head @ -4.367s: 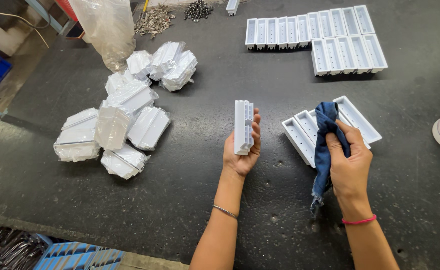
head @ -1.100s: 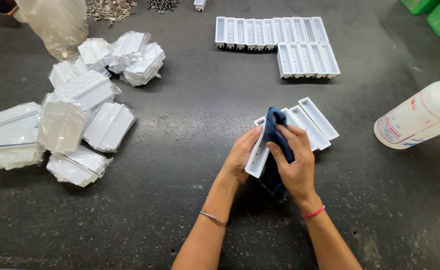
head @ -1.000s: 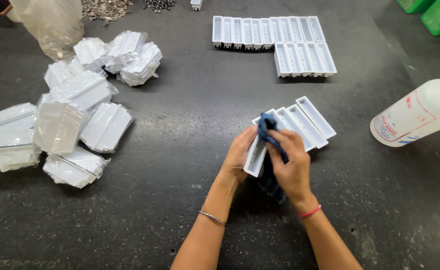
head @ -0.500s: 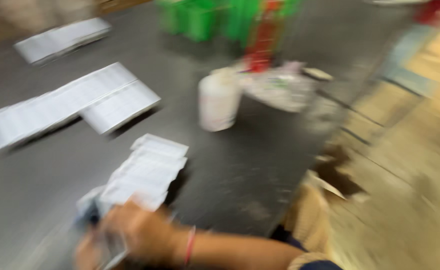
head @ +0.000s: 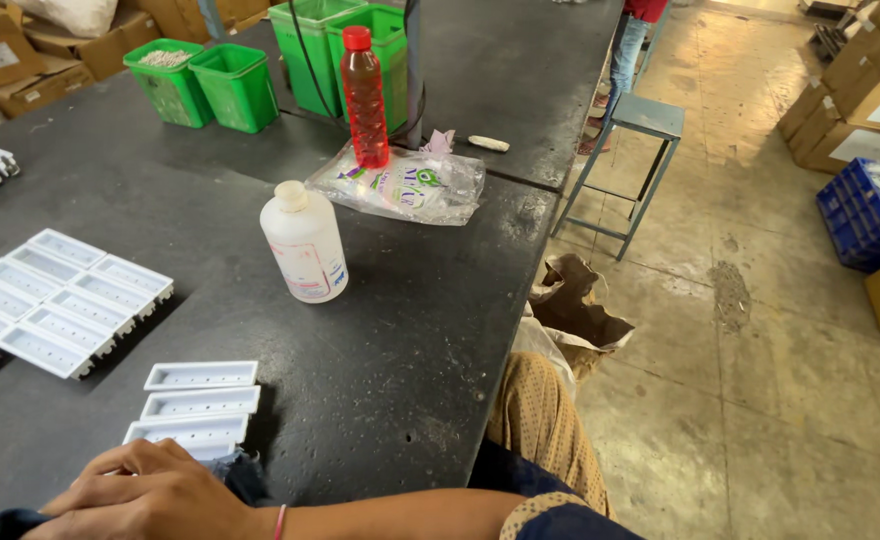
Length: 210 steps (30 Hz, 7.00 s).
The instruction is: The person unwraps a white plastic part from a poly bag and wipes it with a blue cloth. The person repeats this process for several parts, wiping each one individually and placing them on the table.
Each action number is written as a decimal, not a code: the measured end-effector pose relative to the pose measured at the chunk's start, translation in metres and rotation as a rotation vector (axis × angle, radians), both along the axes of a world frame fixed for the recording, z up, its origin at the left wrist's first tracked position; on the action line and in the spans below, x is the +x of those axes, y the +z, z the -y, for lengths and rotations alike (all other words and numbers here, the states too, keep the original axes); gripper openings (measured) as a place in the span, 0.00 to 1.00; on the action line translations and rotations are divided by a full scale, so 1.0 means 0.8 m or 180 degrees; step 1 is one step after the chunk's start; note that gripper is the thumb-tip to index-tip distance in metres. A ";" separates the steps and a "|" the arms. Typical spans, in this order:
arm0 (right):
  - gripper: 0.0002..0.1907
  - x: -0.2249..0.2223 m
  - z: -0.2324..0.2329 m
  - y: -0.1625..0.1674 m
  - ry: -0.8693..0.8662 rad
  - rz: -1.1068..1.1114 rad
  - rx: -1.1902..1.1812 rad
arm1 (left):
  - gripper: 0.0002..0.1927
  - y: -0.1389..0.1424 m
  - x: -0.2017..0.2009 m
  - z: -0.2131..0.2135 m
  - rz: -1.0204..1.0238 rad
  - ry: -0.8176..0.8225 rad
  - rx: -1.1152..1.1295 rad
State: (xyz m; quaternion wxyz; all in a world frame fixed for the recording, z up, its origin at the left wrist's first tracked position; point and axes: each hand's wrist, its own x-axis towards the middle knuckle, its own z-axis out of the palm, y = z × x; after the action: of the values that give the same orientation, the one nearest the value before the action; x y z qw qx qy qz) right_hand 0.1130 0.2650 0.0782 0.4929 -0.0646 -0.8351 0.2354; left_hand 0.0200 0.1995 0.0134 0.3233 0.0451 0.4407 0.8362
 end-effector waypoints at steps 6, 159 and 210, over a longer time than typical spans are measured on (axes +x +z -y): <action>0.14 -0.015 0.032 0.031 0.0581 0.0483 -0.0188 | 0.17 -0.013 -0.030 0.075 0.0132 0.0014 0.0241; 0.13 -0.121 0.226 -0.051 0.0818 0.1209 -0.0420 | 0.37 -0.071 -0.153 0.195 -0.0294 0.2910 -0.0437; 0.13 -0.110 0.237 -0.034 0.0879 0.1143 -0.0086 | 0.37 -0.082 -0.157 0.193 -0.0063 0.2856 0.0386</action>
State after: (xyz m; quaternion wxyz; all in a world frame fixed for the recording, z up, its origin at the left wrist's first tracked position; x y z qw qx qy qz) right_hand 0.0253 0.0752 0.0513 0.2985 0.0029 -0.9071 0.2966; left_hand -0.1057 0.0450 -0.0518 -0.0785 -0.1235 0.3699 0.9175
